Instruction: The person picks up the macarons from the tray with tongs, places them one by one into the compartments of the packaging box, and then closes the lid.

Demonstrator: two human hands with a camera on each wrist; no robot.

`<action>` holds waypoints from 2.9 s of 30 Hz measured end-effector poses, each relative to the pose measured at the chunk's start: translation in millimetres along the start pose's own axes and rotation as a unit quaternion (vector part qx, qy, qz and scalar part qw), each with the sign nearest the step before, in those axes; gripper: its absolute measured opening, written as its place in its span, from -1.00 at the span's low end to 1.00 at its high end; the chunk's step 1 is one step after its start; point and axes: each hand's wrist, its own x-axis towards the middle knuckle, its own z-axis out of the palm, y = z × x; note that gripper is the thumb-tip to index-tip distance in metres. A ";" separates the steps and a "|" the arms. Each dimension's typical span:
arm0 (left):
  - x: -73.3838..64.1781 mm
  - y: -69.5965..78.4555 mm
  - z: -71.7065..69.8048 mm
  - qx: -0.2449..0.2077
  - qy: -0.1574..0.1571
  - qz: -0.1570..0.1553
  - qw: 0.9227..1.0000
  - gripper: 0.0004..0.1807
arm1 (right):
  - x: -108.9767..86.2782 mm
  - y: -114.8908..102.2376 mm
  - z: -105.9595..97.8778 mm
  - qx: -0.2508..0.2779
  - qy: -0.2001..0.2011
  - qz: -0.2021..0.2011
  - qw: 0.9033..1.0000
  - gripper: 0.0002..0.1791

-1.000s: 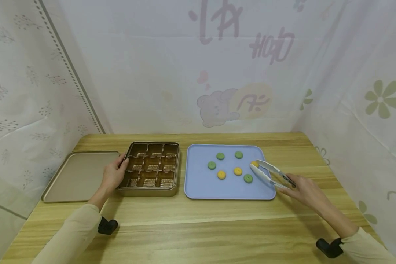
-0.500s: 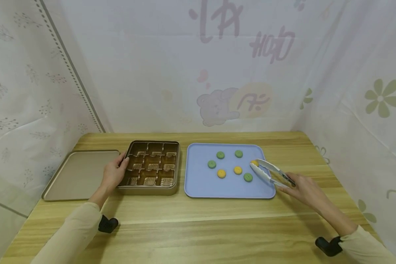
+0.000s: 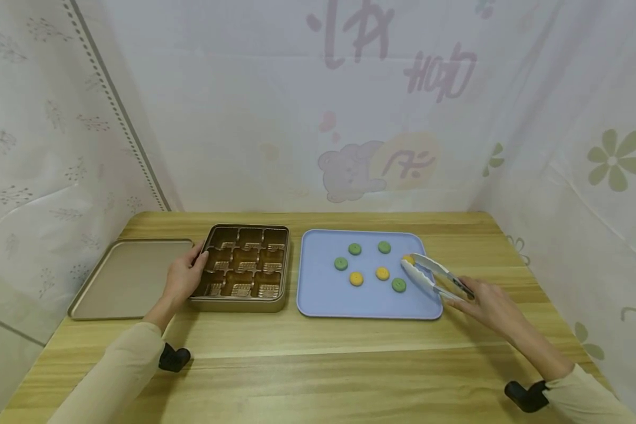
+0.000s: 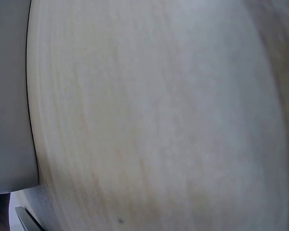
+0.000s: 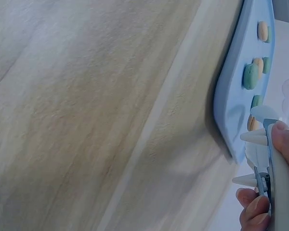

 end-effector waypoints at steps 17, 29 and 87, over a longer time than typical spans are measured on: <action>-0.3 -0.3 0.9 0.000 0.014 0.010 1.000 -0.46 | 21.6 -58.5 5.0 0.007 0.012 -0.058 0.998 -0.39; -0.7 -0.2 1.5 -0.011 0.024 0.017 1.000 -0.50 | 52.6 -137.6 28.9 0.053 0.003 -0.186 0.981 -0.40; -0.5 -2.8 2.1 -0.006 0.012 0.005 1.000 -0.45 | 53.9 -167.2 41.7 0.090 -0.054 -0.157 0.982 -0.32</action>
